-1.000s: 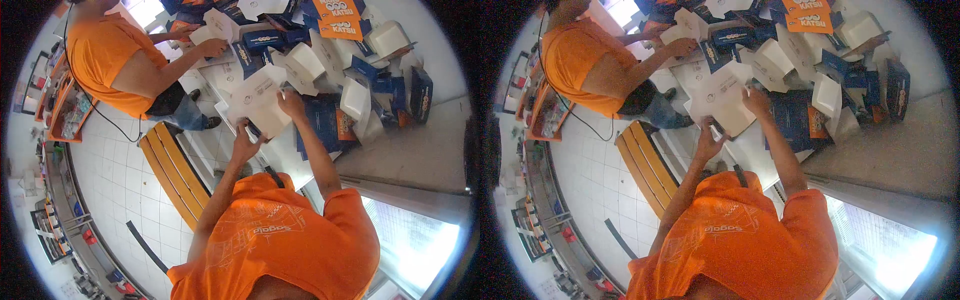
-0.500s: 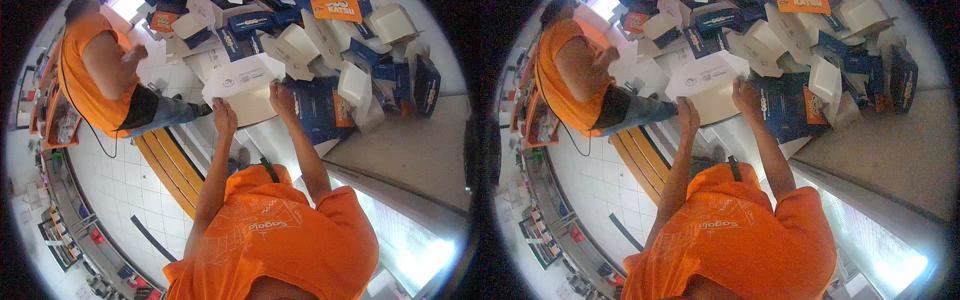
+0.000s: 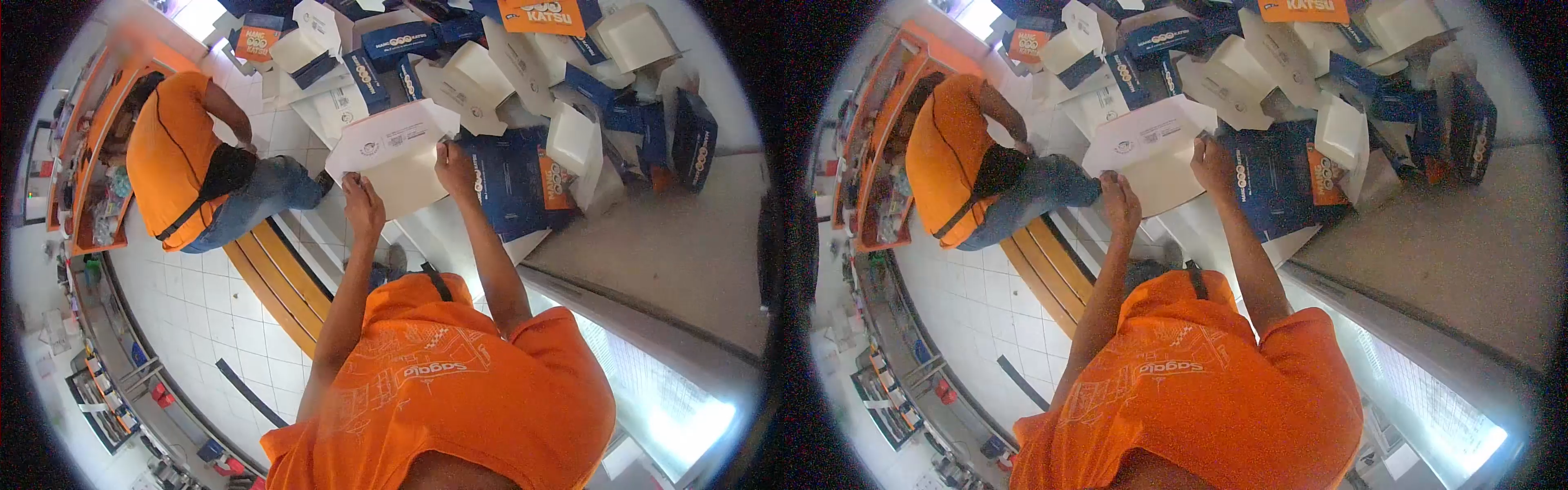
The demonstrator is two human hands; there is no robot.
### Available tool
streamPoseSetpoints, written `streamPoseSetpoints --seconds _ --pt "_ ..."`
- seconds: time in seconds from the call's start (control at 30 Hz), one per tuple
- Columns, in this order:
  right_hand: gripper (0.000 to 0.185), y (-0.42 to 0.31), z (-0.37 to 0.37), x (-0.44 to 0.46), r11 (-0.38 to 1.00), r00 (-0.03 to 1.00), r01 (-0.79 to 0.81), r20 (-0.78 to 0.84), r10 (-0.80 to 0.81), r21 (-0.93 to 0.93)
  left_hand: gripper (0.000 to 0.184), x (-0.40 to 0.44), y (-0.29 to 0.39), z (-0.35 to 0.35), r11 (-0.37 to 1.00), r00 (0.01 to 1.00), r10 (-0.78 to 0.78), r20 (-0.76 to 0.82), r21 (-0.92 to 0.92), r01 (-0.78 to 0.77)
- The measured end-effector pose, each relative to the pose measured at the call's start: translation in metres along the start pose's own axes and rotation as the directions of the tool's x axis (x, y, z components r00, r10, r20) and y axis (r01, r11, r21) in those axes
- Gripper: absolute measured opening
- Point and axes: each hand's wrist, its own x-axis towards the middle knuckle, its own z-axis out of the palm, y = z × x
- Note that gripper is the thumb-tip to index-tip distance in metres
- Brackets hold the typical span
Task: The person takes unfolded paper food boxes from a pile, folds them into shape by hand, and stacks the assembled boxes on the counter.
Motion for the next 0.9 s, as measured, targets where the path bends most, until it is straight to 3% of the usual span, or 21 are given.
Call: streamPoseSetpoints --seconds 0.07,0.17,0.27,0.33,0.4,0.43,0.5,0.53,0.6,0.67,0.77,0.87,0.9 --pt "0.038 -0.003 -0.001 0.002 0.998 0.998 -0.062 0.013 0.062 -0.031 0.032 0.001 -0.004 0.0 1.0 1.0 0.012 -0.007 0.005 -0.012" --pt "0.037 -0.006 -0.023 0.007 0.975 0.991 -0.135 0.014 0.134 0.176 0.038 -0.003 -0.017 0.0 0.996 0.997 0.081 -0.006 -0.023 -0.082" --pt "0.038 0.039 -0.022 0.047 0.967 0.918 0.178 -0.323 -0.23 -0.183 0.045 -0.014 -0.01 -0.017 0.985 0.989 -0.075 0.127 -0.146 0.094" --pt "0.044 0.053 -0.037 0.07 0.953 0.98 0.2 0.03 -0.198 -0.227 0.051 -0.024 -0.008 -0.019 0.959 0.987 -0.082 0.139 -0.26 0.116" --pt "0.043 0.07 -0.039 0.099 0.953 0.94 0.241 0.29 -0.182 -0.185 0.058 -0.027 -0.002 -0.027 0.951 0.983 -0.048 0.18 -0.292 0.1" --pt "0.048 0.072 -0.043 0.108 0.962 0.942 0.241 0.271 -0.199 -0.131 0.062 -0.033 0.007 -0.04 0.96 0.978 -0.023 0.209 -0.268 0.08" --pt "0.048 0.039 -0.073 0.106 0.931 0.938 0.346 0.024 -0.346 -0.117 0.073 -0.05 0.013 -0.061 0.968 0.963 0.024 0.267 -0.247 0.044" --pt "0.048 0.011 -0.099 0.094 0.91 0.908 0.397 -0.095 -0.408 -0.117 0.073 -0.053 0.014 -0.068 0.978 0.959 0.15 0.239 -0.18 -0.108" --pt "0.043 -0.051 -0.145 0.064 0.913 0.901 0.395 -0.151 -0.406 -0.096 0.073 -0.055 0.015 -0.08 0.917 0.892 0.394 0.224 -0.025 -0.398" --pt "0.039 -0.073 -0.162 0.04 0.904 0.859 0.401 -0.282 -0.428 -0.15 0.067 -0.054 0.02 -0.084 0.934 0.886 0.353 0.302 -0.052 -0.354" --pt "0.035 -0.118 -0.193 -0.007 0.968 0.926 0.247 -0.306 -0.219 0.054 0.053 -0.047 0.018 -0.081 0.924 0.866 0.375 0.331 -0.053 -0.38" --pt "0.033 -0.17 -0.226 -0.048 0.906 0.974 0.153 -0.214 -0.071 0.394 0.037 -0.041 0.007 -0.074 0.9 0.831 0.423 0.361 -0.059 -0.432" --pt "0.034 -0.17 -0.223 -0.052 0.859 0.975 0.205 -0.171 -0.14 0.468 0.032 -0.04 0.003 -0.072 0.891 0.814 0.439 0.38 -0.067 -0.449"
